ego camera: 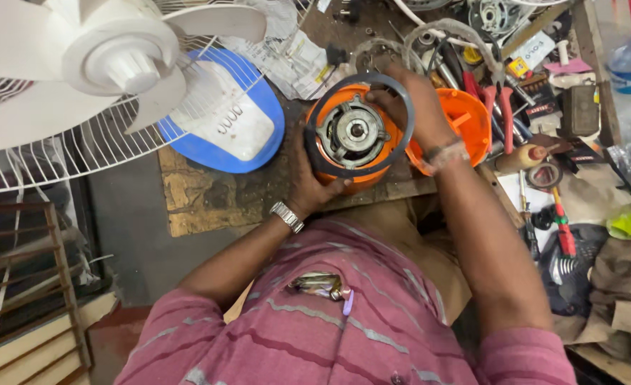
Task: The person assembles an orange electric kettle by inserting the motor into the base, securing the rubber gasket, and fitting the lid. They handle the kettle body, motor, gasket, and lid, and briefly use a screwdriver on the wiring.
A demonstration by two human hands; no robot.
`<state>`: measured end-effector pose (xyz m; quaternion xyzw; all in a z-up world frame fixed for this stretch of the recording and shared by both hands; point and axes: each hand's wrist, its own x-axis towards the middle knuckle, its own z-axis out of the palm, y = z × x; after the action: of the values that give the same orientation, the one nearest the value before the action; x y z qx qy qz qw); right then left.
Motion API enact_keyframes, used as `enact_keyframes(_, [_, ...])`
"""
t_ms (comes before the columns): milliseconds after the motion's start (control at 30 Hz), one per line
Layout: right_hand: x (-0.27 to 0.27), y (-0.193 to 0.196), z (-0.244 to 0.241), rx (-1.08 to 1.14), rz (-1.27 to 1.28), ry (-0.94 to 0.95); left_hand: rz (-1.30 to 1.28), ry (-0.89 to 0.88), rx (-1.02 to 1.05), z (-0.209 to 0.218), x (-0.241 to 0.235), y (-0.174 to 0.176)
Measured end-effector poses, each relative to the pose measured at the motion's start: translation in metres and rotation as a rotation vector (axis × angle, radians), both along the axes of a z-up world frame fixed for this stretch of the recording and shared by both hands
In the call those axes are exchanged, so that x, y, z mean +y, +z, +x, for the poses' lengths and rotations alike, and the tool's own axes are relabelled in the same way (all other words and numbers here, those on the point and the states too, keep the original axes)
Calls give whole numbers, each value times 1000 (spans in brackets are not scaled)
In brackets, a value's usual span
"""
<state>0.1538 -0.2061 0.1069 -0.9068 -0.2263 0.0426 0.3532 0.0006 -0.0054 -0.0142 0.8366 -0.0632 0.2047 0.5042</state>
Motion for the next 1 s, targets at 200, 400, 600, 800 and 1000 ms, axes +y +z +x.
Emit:
enact_keyframes(200, [-37, -9, -105, -210, 134, -133, -6, -100, 160, -7, 29, -5])
enact_keyframes(400, [-27, -44, -157, -316, -35, 40, 107, -208, 225, 1, 56, 3])
enact_keyframes(600, [-6, -45, -137, -431, 77, -23, 38, -231, 131, 23, 52, 18])
enact_keyframes(800, [20, -20, -121, -419, 118, -147, 19, -151, 152, 33, 56, 34])
enact_keyframes(1000, [29, 11, -84, -420, 155, -162, 110, -78, 230, 64, 51, 68])
